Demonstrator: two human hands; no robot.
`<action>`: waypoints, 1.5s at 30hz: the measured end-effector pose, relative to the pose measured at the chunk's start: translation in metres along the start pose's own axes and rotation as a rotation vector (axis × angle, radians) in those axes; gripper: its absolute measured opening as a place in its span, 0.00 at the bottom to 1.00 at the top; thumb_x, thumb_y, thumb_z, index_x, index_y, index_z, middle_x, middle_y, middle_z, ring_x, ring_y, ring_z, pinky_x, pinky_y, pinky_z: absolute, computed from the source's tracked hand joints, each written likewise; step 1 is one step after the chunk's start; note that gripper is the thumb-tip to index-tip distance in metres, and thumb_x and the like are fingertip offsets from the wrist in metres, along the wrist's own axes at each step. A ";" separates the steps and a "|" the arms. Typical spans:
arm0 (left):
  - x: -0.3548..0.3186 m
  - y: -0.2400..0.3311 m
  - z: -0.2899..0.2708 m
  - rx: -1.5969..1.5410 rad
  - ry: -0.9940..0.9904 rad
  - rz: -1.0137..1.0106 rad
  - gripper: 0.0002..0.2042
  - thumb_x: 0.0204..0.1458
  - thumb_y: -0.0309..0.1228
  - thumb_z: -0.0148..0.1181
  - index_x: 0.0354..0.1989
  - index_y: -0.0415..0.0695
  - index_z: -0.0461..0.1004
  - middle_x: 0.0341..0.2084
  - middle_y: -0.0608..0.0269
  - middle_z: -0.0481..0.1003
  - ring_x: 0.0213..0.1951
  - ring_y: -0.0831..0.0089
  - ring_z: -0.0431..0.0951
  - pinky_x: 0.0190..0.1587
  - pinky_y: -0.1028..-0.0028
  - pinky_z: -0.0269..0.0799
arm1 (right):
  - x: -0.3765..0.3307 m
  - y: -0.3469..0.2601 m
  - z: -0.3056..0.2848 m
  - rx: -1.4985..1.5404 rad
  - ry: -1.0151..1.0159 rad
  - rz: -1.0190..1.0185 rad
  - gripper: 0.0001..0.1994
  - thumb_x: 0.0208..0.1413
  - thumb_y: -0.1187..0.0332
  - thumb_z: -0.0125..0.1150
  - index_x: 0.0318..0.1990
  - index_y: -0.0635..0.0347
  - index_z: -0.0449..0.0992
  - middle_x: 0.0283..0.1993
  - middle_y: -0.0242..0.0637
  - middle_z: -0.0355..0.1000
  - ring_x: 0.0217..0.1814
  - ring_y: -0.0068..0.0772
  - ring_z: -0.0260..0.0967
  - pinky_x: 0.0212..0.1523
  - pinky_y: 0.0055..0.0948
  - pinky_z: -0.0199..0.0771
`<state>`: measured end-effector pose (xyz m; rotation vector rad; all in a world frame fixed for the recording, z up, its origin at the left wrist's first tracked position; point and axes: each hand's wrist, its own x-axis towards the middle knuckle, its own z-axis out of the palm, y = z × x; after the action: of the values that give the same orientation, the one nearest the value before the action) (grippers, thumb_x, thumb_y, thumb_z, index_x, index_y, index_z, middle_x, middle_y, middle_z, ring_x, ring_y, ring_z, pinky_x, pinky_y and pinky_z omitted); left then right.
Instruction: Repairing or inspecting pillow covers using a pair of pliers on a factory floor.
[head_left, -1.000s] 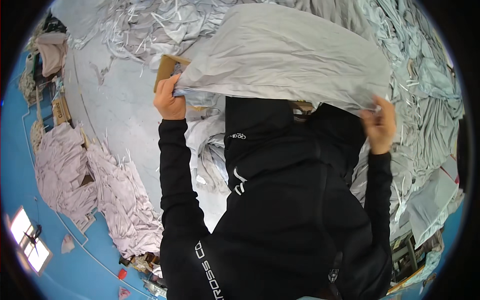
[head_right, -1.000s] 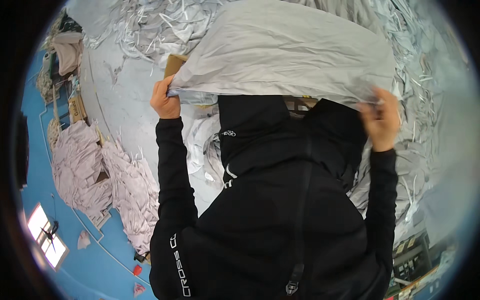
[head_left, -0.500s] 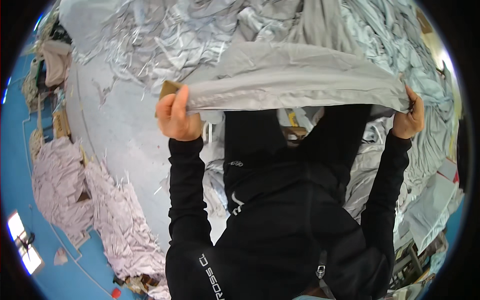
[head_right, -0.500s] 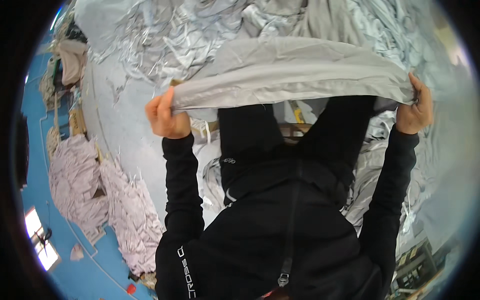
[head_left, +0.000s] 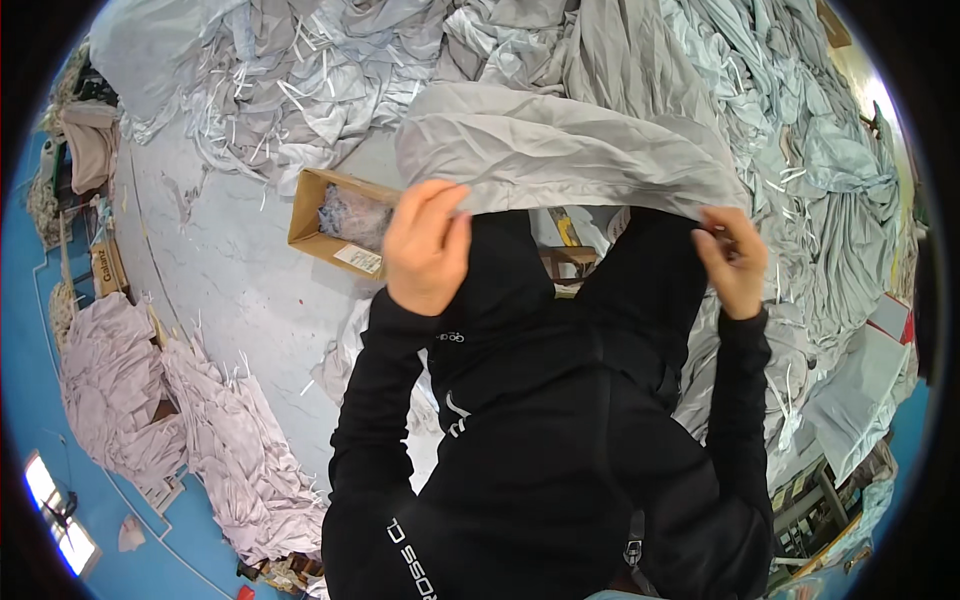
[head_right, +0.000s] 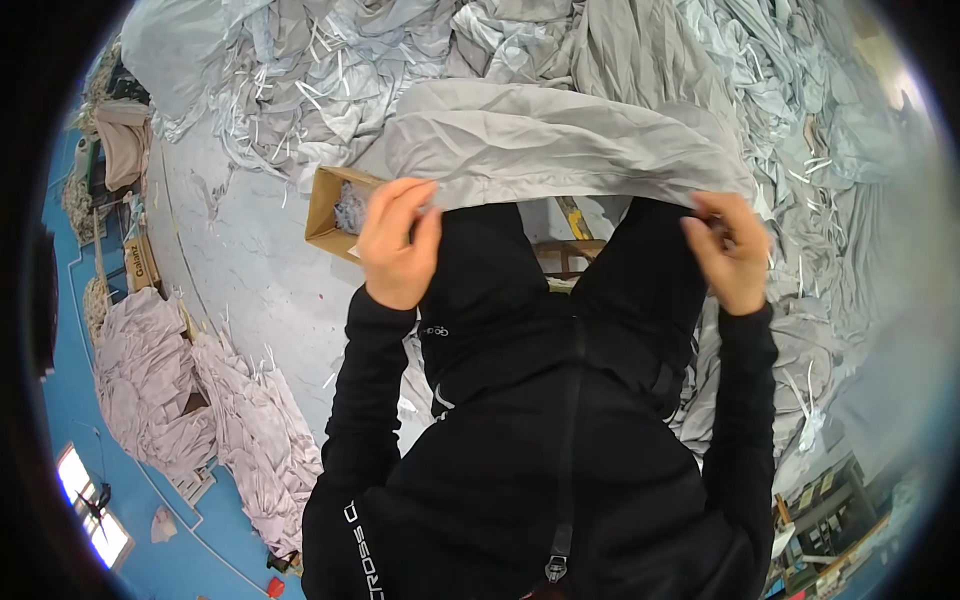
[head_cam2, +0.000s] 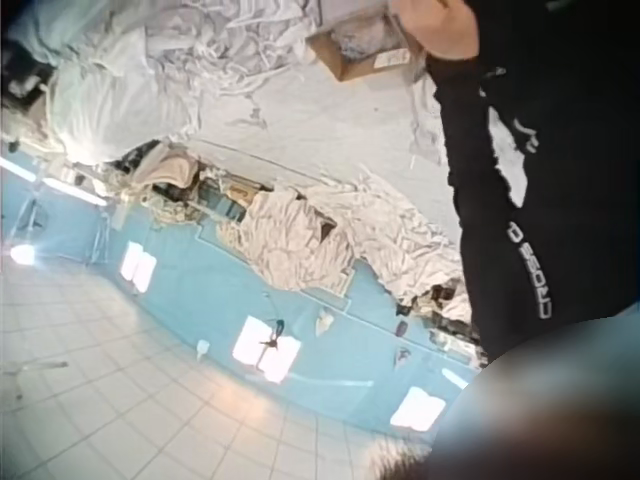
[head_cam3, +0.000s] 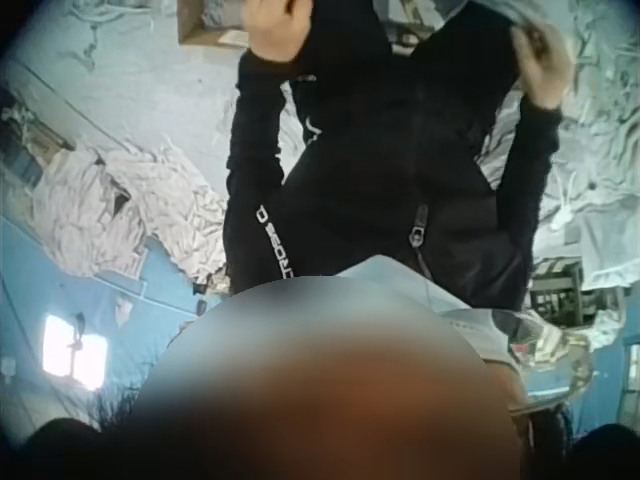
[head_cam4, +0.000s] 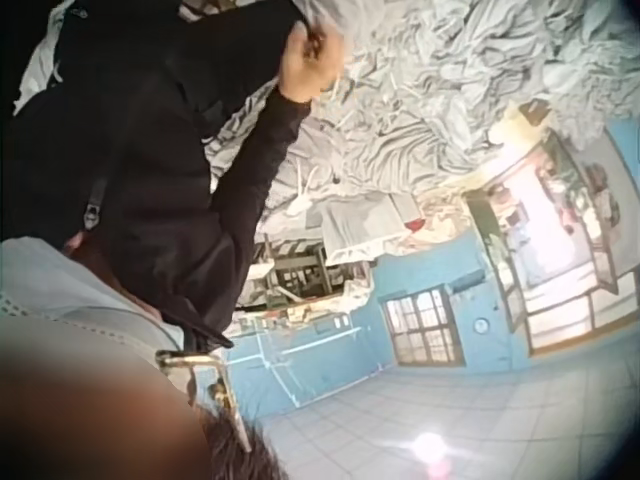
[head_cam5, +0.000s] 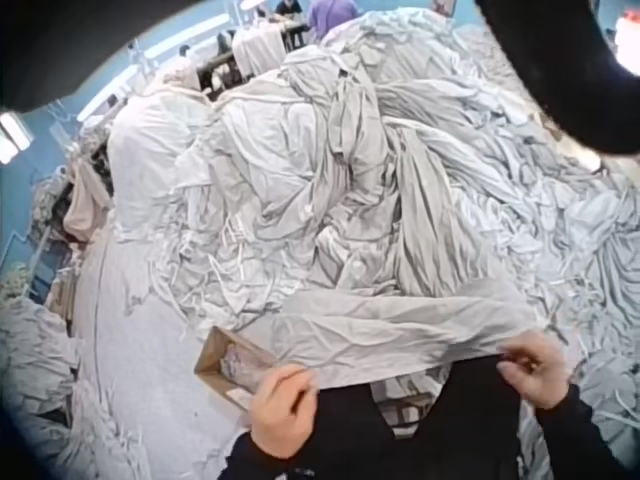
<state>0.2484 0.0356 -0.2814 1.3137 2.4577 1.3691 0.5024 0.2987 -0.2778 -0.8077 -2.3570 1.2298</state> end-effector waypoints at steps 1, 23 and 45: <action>0.004 0.007 0.008 0.038 -0.024 0.045 0.16 0.39 0.17 0.63 0.40 0.38 0.75 0.39 0.56 0.72 0.41 0.58 0.74 0.41 0.67 0.70 | 0.007 -0.009 0.019 0.037 -0.048 -0.076 0.13 0.49 0.78 0.63 0.45 0.62 0.76 0.36 0.30 0.70 0.29 0.17 0.61 0.28 0.18 0.60; 0.023 0.003 0.043 0.272 -0.150 0.094 0.15 0.34 0.19 0.65 0.35 0.43 0.78 0.32 0.63 0.70 0.37 0.63 0.72 0.37 0.67 0.70 | 0.045 -0.039 0.159 0.552 -0.282 0.233 0.08 0.49 0.71 0.61 0.28 0.69 0.72 0.22 0.35 0.69 0.24 0.20 0.63 0.26 0.25 0.65; -0.020 0.000 0.045 0.030 0.142 0.068 0.05 0.45 0.18 0.63 0.29 0.38 0.73 0.27 0.55 0.76 0.28 0.59 0.77 0.30 0.70 0.73 | 0.013 -0.055 0.142 0.859 -0.654 0.359 0.20 0.67 0.56 0.45 0.45 0.65 0.76 0.25 0.22 0.63 0.22 0.11 0.51 0.24 0.14 0.52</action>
<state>0.2795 0.0526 -0.3156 1.3641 2.5549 1.4972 0.3968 0.1933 -0.3106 -0.5714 -1.7466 2.7038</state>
